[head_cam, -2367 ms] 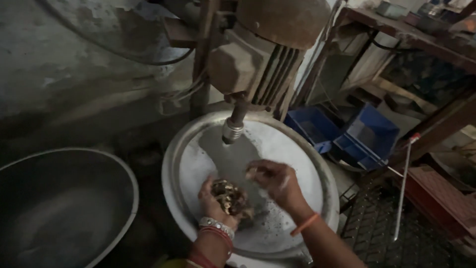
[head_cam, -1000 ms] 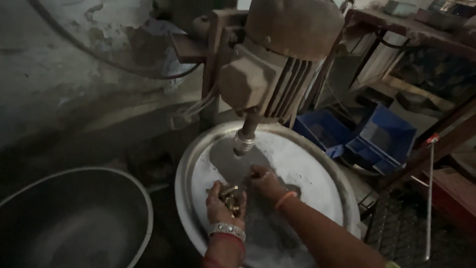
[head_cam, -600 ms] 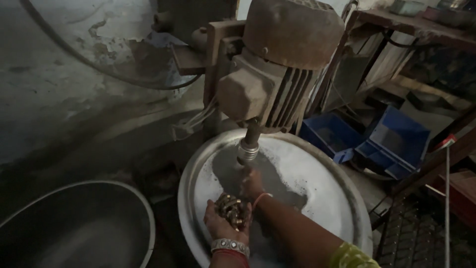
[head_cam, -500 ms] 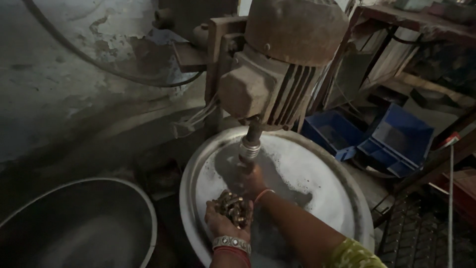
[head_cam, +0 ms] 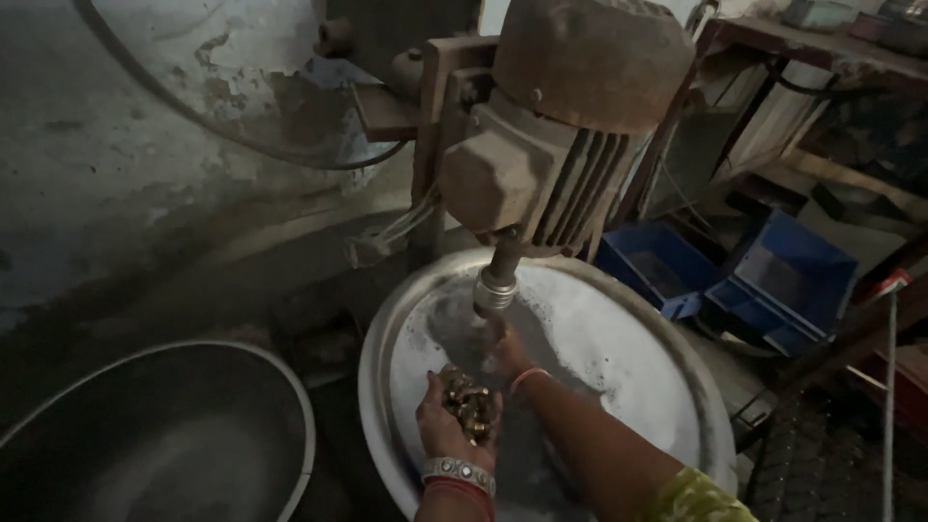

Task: The person washes small metal components in soapy water and places them on a drying rack.

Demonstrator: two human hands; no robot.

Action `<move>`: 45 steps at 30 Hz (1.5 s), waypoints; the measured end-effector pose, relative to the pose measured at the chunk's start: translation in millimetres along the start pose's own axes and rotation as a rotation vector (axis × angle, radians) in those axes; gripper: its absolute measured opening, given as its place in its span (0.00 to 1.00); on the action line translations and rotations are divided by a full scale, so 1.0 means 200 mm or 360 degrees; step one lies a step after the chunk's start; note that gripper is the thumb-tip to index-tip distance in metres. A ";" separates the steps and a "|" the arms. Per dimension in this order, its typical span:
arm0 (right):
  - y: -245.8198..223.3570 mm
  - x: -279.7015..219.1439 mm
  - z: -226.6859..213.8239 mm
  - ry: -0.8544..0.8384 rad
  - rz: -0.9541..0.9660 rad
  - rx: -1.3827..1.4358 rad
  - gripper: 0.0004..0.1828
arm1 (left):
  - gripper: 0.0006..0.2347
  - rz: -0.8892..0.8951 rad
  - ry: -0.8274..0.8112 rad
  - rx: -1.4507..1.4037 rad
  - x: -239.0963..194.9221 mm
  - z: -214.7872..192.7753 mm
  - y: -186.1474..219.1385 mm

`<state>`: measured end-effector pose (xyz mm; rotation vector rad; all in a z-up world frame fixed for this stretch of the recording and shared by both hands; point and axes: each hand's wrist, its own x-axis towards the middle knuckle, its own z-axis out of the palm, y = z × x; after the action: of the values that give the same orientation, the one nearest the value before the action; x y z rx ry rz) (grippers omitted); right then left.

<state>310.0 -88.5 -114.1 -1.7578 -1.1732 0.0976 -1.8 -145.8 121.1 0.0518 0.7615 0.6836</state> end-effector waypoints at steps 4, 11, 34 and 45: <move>-0.14 -0.05 -0.10 -0.0729 -0.0049 -0.1078 0.19 | 0.20 0.0025 0.0068 0.0059 0.01 0.02 -0.02; -1.58 -0.25 -0.61 -0.1235 0.0462 0.0325 0.24 | 0.22 -0.0104 0.0142 0.0024 0.12 -0.03 -0.02; -1.35 -0.33 -0.55 -0.0884 0.1111 0.1280 0.19 | 0.19 0.0035 0.0159 0.0394 0.07 0.00 -0.03; -0.02 -0.12 0.05 0.0150 0.0218 -0.0448 0.16 | 0.18 -0.0045 0.0044 0.0103 0.20 -0.07 -0.06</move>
<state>287.9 -99.6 -126.2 -2.0667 -1.0358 -0.0719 16.1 -134.5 83.5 0.0904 0.8092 0.6336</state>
